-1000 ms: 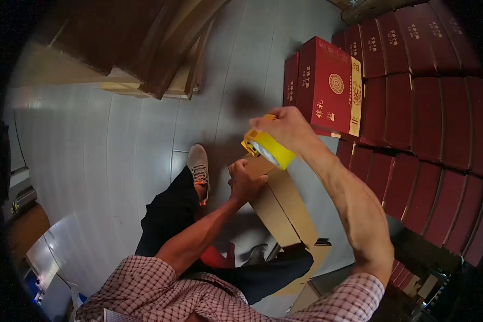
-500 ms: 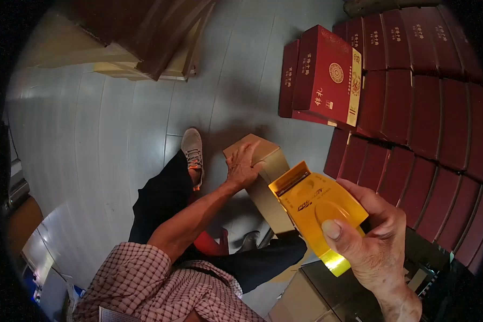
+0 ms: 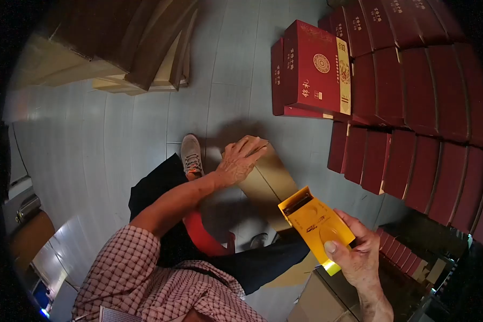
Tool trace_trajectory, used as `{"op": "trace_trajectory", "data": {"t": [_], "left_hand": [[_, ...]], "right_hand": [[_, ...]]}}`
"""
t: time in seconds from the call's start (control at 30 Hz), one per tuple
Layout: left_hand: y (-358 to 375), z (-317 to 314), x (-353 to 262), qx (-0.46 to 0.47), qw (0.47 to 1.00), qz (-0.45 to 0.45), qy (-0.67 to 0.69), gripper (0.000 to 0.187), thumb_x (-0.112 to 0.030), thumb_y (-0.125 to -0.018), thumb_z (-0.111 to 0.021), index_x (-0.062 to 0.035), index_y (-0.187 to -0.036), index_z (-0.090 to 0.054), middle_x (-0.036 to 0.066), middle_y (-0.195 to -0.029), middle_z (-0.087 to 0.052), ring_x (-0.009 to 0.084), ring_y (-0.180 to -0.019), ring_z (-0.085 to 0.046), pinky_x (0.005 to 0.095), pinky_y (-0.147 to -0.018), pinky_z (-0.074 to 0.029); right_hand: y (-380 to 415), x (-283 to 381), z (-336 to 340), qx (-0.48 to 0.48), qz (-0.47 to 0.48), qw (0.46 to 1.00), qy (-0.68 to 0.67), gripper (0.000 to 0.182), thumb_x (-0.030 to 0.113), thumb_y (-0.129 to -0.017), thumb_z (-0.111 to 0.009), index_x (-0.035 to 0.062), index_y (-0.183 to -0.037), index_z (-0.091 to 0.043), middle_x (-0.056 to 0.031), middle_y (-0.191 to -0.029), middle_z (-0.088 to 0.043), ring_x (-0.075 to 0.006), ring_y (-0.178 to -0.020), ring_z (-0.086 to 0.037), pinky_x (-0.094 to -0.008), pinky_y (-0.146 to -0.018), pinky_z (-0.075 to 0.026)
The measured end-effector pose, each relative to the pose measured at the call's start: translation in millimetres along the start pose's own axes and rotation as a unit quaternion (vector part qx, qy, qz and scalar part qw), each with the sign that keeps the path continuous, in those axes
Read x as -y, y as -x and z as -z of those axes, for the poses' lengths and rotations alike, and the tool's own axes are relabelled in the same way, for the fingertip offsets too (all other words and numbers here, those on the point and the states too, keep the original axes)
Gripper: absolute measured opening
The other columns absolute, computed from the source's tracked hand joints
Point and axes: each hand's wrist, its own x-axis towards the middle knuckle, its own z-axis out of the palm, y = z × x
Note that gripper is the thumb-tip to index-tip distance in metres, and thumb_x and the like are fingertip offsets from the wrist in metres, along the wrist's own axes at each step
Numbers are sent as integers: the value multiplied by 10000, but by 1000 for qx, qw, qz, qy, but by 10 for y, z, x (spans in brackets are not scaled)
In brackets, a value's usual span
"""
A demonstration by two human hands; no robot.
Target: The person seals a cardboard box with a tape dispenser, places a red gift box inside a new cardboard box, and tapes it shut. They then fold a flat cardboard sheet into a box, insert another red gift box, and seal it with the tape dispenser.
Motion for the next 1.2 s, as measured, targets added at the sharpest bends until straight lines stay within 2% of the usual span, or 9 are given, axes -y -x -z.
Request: {"op": "trace_trajectory", "data": {"t": [0.2, 0.33, 0.5, 0.67, 0.7, 0.9, 0.93, 1.07, 1.2], "left_hand": [[-29, 317, -35, 36, 993, -107, -22, 1028, -597, -738, -843, -130, -1565, -447, 85, -1696, -335, 388, -1556, -295, 670, -1154, -307], [-26, 371, -42, 75, 991, -108, -37, 1090, -669, -715, -819, -126, -1574, -427, 77, -1704, -325, 401, -1569, -273, 702, -1163, -298], [-19, 385, -78, 81, 990, -98, -56, 1128, -736, -713, -777, -115, -1583, -416, 82, -1709, -318, 417, -1568, -272, 733, -1161, -287], [-14, 337, -92, 80, 988, -97, -88, 1159, -761, -732, -753, -88, -1603, -387, 76, -1728, -275, 413, -1577, -239, 736, -1181, -257], [-36, 326, -93, 78, 987, -100, -95, 1159, -774, -739, -739, -89, -1604, -385, 76, -1729, -273, 415, -1577, -239, 741, -1179, -254], [-51, 338, -169, 94, 983, -93, -129, 1159, -805, -774, -692, -97, -1627, -354, 85, -1738, -266, 431, -1575, -247, 735, -1199, -233], [-63, 341, -177, 92, 982, -92, -136, 1157, -804, -778, -688, -99, -1630, -350, 86, -1735, -273, 437, -1570, -259, 733, -1201, -234], [-118, 324, -212, 107, 979, -82, -154, 1168, -792, -789, -695, -101, -1647, -308, 84, -1748, -243, 427, -1578, -249, 726, -1207, -231], [-119, 332, -267, 135, 977, -58, -155, 1161, -763, -805, -713, -124, -1665, -267, 79, -1758, -217, 419, -1587, -236, 714, -1215, -226]], "right_hand": [[103, -1228, 258, 13, 26, 999, 14, 719, 345, -875, -837, -70, -1416, -610, -76, -1191, -735, -133, -1071, -676, -309, -969, -528], [38, -2153, 427, 41, 49, 997, -37, 630, 189, -905, -806, -24, -1460, -595, -46, -1225, -709, -114, -1079, -648, -298, -961, -523], [-99, -2620, 315, 105, -6, 992, -69, 660, 104, -916, -734, 2, -1531, -516, -55, -1307, -685, -142, -1181, -622, -285, -1036, -483], [-260, -2771, 192, 92, -31, 995, 39, 665, 185, -932, -758, 13, -1525, -510, -99, -1334, -682, -172, -1183, -639, -293, -1044, -491], [-236, -2606, 73, 49, -53, 991, 110, 638, 302, -946, -760, 16, -1478, -554, -124, -1244, -719, -184, -1110, -667, -311, -992, -521], [-433, -2809, 39, 42, -83, 971, 221, 618, 520, -928, -707, 47, -1322, -656, -173, -1101, -753, -307, -1017, -704, -408, -928, -536], [-509, -2894, 41, 49, -97, 969, 223, 603, 500, -909, -694, 63, -1323, -660, -179, -1149, -751, -352, -1077, -697, -429, -957, -526], [-677, -2964, 43, 44, -104, 962, 248, 571, 428, -872, -671, 95, -1337, -673, -175, -1221, -736, -335, -1171, -676, -435, -986, -516], [-624, -2835, 68, 25, -97, 963, 252, 549, 514, -897, -687, 97, -1253, -729, -158, -1127, -762, -327, -1079, -706, -433, -944, -534]]}}
